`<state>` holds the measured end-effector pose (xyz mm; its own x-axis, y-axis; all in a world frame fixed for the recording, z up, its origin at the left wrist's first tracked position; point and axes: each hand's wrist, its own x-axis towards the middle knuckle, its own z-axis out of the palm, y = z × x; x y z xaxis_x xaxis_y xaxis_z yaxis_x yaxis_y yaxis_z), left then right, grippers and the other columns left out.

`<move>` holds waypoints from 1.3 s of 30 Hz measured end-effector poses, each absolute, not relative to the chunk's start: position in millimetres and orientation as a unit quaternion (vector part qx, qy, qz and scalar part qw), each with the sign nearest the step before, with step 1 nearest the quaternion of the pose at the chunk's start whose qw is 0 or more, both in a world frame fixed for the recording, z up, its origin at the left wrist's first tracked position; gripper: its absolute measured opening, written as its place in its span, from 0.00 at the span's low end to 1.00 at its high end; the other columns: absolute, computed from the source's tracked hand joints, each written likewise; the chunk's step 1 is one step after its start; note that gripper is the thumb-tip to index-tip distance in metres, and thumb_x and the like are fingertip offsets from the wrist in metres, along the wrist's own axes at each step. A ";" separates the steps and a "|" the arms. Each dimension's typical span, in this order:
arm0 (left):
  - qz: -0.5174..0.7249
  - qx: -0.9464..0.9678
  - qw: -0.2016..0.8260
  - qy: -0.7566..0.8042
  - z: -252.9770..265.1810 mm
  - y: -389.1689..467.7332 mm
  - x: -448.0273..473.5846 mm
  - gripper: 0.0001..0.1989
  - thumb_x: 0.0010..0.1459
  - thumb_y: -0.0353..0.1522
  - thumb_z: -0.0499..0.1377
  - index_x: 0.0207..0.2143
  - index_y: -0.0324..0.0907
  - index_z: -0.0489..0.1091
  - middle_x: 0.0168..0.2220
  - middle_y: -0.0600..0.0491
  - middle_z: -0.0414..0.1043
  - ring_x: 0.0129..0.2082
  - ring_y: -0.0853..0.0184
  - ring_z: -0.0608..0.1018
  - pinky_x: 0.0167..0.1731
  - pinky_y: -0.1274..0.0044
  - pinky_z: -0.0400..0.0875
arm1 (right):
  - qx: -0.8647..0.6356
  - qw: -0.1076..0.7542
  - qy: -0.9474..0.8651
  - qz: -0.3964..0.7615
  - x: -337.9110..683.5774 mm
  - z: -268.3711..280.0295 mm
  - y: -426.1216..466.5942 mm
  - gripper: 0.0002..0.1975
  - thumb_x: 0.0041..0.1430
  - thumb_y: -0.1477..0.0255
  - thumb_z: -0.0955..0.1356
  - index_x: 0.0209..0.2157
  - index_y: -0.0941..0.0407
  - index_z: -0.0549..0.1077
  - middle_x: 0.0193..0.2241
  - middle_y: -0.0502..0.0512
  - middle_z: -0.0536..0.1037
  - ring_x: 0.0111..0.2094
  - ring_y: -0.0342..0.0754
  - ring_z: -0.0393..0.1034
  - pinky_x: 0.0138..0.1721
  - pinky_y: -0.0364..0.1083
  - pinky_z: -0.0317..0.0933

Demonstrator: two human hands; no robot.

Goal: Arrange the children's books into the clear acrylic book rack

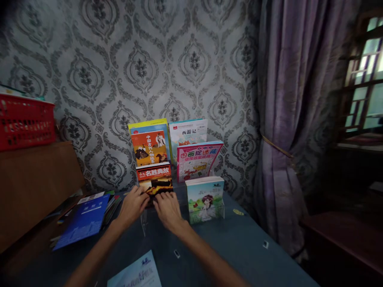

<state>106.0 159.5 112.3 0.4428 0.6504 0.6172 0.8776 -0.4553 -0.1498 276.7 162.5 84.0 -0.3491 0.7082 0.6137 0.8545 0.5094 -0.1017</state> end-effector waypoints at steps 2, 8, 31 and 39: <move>-0.221 -0.825 0.241 -0.461 109.7 159.5 106.5 0.08 0.63 0.31 0.57 0.33 0.43 0.75 0.41 0.48 0.74 0.44 0.58 0.72 0.42 0.67 0.69 | -0.489 0.301 -0.810 -0.118 276.0 85.1 163.3 0.09 0.68 0.72 0.62 0.41 0.56 0.74 0.40 0.57 0.80 0.43 0.53 0.71 0.46 0.51 0.52; -0.193 -0.826 0.244 -0.471 103.9 161.3 108.8 0.09 0.64 0.33 0.57 0.33 0.42 0.75 0.35 0.48 0.76 0.43 0.56 0.73 0.41 0.66 0.67 | -0.491 0.286 -0.816 -0.106 276.7 88.6 162.8 0.08 0.67 0.71 0.63 0.39 0.56 0.74 0.39 0.58 0.80 0.43 0.52 0.72 0.45 0.50 0.52; -0.209 -0.804 0.136 -0.540 235.9 200.9 141.9 0.13 0.59 0.39 0.59 0.45 0.47 0.71 0.43 0.51 0.79 0.44 0.58 0.79 0.38 0.75 0.68 | -0.483 0.285 -0.827 -0.046 289.1 98.4 151.9 0.10 0.65 0.70 0.65 0.44 0.59 0.74 0.44 0.61 0.78 0.47 0.54 0.69 0.51 0.52 0.54; -0.223 -0.811 0.124 -0.526 227.6 198.0 130.6 0.17 0.59 0.40 0.59 0.50 0.46 0.72 0.45 0.49 0.79 0.44 0.57 0.79 0.43 0.72 0.69 | -0.432 0.397 -0.810 0.008 290.2 84.1 164.1 0.08 0.65 0.77 0.64 0.42 0.58 0.74 0.41 0.57 0.79 0.46 0.51 0.69 0.48 0.49 0.56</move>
<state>130.6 198.0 227.6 0.3473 0.7975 0.4934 0.9087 -0.4161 0.0329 290.2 164.1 84.1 -0.3110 0.7052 0.6371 0.6933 0.6269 -0.3555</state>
